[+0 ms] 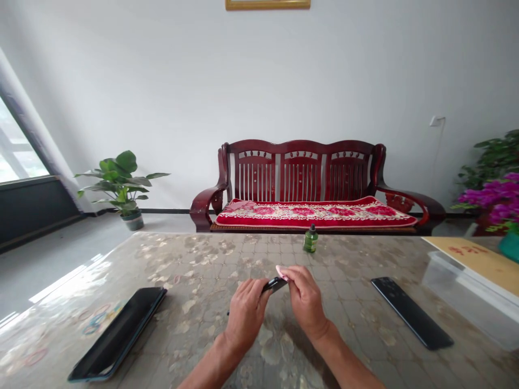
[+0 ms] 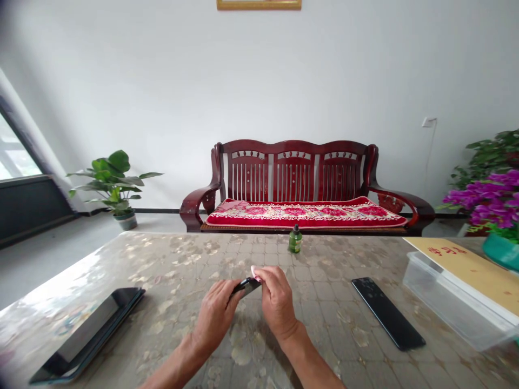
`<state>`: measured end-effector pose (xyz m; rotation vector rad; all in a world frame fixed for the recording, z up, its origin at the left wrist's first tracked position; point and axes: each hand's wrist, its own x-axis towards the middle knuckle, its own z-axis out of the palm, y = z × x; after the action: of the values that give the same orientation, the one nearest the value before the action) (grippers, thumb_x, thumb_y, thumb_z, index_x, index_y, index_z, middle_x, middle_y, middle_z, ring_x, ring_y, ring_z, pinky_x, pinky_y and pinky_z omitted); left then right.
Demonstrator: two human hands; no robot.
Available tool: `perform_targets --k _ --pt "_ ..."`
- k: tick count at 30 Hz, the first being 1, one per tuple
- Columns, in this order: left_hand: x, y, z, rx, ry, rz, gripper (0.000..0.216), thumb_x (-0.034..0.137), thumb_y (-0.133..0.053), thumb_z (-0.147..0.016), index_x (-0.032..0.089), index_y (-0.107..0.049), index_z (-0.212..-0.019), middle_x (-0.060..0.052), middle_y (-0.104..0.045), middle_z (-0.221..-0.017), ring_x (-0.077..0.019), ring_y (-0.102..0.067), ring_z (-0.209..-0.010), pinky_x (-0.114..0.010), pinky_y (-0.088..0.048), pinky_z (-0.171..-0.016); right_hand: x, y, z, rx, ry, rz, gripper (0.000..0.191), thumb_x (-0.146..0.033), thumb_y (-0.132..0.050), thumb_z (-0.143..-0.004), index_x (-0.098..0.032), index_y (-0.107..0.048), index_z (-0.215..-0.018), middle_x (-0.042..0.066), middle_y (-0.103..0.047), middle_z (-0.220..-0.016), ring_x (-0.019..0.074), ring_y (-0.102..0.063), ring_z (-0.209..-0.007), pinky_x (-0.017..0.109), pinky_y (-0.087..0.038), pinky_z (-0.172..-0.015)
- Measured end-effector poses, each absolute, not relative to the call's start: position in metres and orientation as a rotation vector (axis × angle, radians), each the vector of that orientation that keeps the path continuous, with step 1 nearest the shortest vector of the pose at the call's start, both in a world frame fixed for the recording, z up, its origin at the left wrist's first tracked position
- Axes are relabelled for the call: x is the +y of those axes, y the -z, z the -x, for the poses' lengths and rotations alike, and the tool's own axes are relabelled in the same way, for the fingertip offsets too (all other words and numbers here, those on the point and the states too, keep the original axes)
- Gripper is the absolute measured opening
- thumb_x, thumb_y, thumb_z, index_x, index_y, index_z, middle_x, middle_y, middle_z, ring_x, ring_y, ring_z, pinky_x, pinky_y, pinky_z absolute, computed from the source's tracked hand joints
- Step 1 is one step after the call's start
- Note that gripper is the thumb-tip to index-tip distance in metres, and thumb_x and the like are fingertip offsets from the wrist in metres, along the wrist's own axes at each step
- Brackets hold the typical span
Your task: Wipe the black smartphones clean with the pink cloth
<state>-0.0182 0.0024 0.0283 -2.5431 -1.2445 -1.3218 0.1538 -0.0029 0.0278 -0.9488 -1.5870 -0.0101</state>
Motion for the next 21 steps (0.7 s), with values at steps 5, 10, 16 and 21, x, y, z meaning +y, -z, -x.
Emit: perform_targets --k 5,10,16,21 --pt "0.002 -0.026 0.017 -1.226 1.411 2.559 0.023 0.035 -0.042 -0.102 0.021 -0.060 -0.100 -0.003 -0.067 -0.083 -0.0200 -0.060 -0.076 -0.030 -0.046 -0.070 -0.010 -0.035 -0.149 -1.642 0.087 0.888 0.033 -0.010 -0.049 -0.094 -0.028 -0.065 -0.118 0.007 -0.068 -0.106 0.0184 -0.065 -0.100 0.034 -0.055 -0.087" --pt "0.005 -0.023 0.020 -1.286 1.460 2.517 0.021 0.034 -0.044 -0.101 0.022 -0.061 -0.098 -0.002 -0.067 -0.081 -0.0203 -0.061 -0.075 -0.031 -0.046 -0.069 -0.003 -0.021 -0.162 -1.655 0.119 0.936 0.034 -0.011 -0.046 -0.096 -0.027 -0.065 -0.119 0.007 -0.069 -0.104 0.0181 -0.065 -0.098 0.034 -0.056 -0.086" --pt "0.012 -0.024 0.019 -1.482 1.619 2.484 0.018 0.033 -0.049 -0.095 0.022 -0.063 -0.096 -0.003 -0.069 -0.085 -0.0212 -0.063 -0.080 -0.031 -0.048 -0.072 -0.003 -0.020 -0.163 -1.690 0.121 0.913 0.037 -0.009 -0.047 -0.095 -0.028 -0.063 -0.123 0.007 -0.068 -0.108 0.0177 -0.064 -0.101 0.034 -0.054 -0.088" --pt "0.023 -0.031 0.015 -1.852 1.804 2.479 0.020 0.035 -0.053 -0.087 0.022 -0.065 -0.096 -0.002 -0.070 -0.085 -0.0205 -0.064 -0.078 -0.030 -0.047 -0.072 0.003 -0.021 -0.163 -1.564 -0.045 0.991 0.026 -0.017 -0.048 -0.095 -0.026 -0.070 -0.108 0.005 -0.069 -0.096 0.0167 -0.064 -0.089 0.031 -0.053 -0.082"
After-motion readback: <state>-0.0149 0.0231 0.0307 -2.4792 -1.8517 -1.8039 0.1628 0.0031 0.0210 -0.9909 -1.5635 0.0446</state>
